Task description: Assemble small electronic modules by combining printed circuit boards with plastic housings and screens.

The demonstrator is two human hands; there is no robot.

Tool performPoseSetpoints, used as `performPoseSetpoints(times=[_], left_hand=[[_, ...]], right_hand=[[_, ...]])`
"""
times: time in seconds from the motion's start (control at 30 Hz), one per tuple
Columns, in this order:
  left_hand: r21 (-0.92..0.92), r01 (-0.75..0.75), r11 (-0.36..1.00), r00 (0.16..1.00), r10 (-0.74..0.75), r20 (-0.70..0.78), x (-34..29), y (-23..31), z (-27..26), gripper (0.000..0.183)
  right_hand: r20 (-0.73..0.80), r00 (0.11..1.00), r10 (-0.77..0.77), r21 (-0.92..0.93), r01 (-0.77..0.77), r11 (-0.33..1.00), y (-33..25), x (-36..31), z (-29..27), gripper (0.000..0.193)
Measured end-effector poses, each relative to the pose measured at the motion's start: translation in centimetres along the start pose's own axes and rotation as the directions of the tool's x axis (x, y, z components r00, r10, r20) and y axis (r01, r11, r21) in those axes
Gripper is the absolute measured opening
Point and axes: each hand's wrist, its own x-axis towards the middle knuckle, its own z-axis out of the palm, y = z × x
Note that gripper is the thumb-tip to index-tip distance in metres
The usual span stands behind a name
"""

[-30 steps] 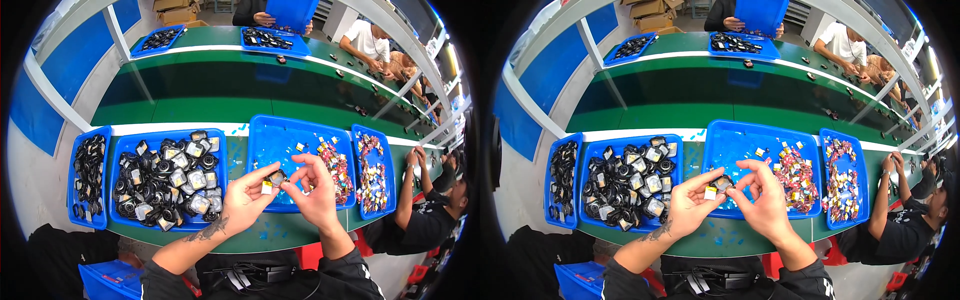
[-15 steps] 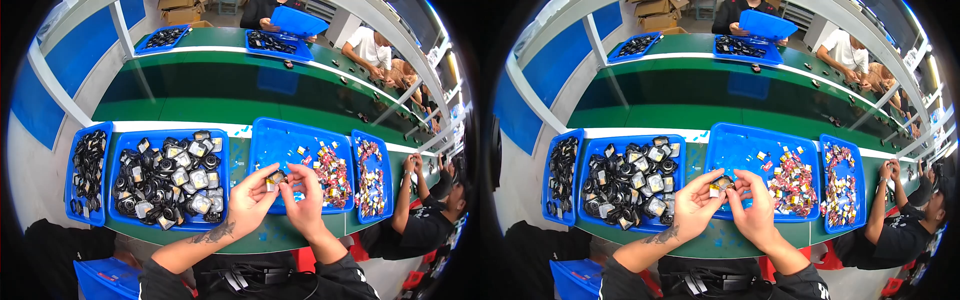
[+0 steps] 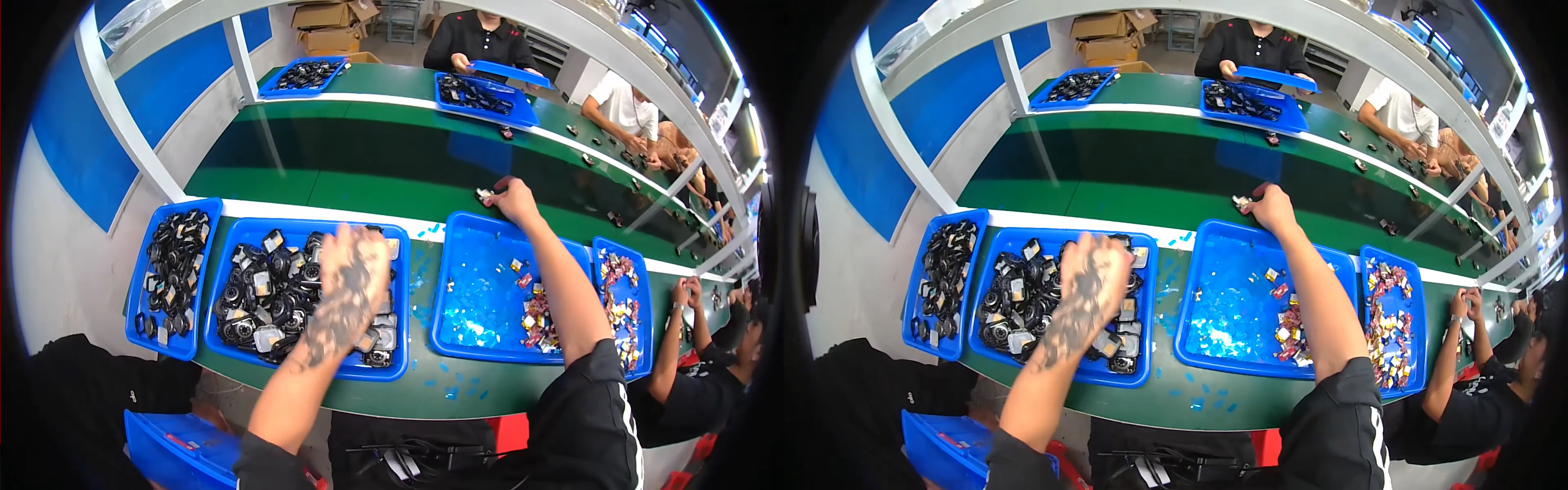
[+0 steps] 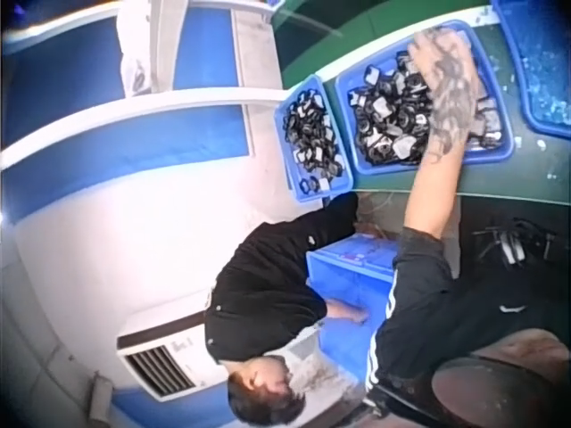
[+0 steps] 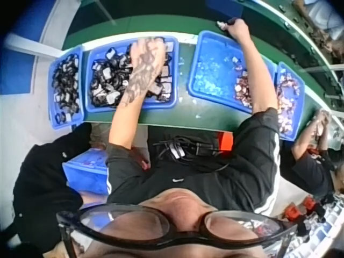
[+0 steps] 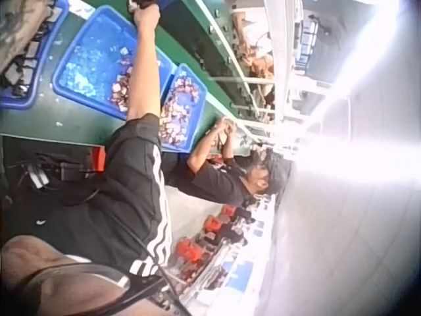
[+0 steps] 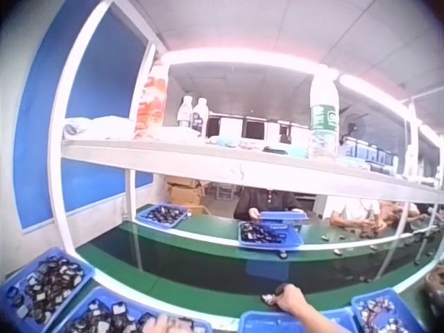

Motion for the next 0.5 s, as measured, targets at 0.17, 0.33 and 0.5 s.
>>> performPoseSetpoints(times=[0.17,0.33,0.5], left_hand=[[-0.025,-0.07,0.997,0.901,0.074,0.427,3.9,-1.7,-1.3,0.052],[-0.196,-0.194,0.961,0.956,0.23,0.182,3.5,-3.2,-1.9,0.049],[-0.674,0.354,0.648,0.926,-0.142,0.349,7.4,1.8,-7.5,0.007]], right_hand=[[-0.15,0.972,-0.181,-0.343,0.12,0.932,-1.4,-2.1,-1.5,0.038],[0.054,0.937,-0.344,-0.192,0.348,0.918,-3.8,-6.0,-6.9,0.007],[0.367,0.915,-0.166,-0.491,0.342,0.801,-0.7,-13.1,-8.9,0.021]])
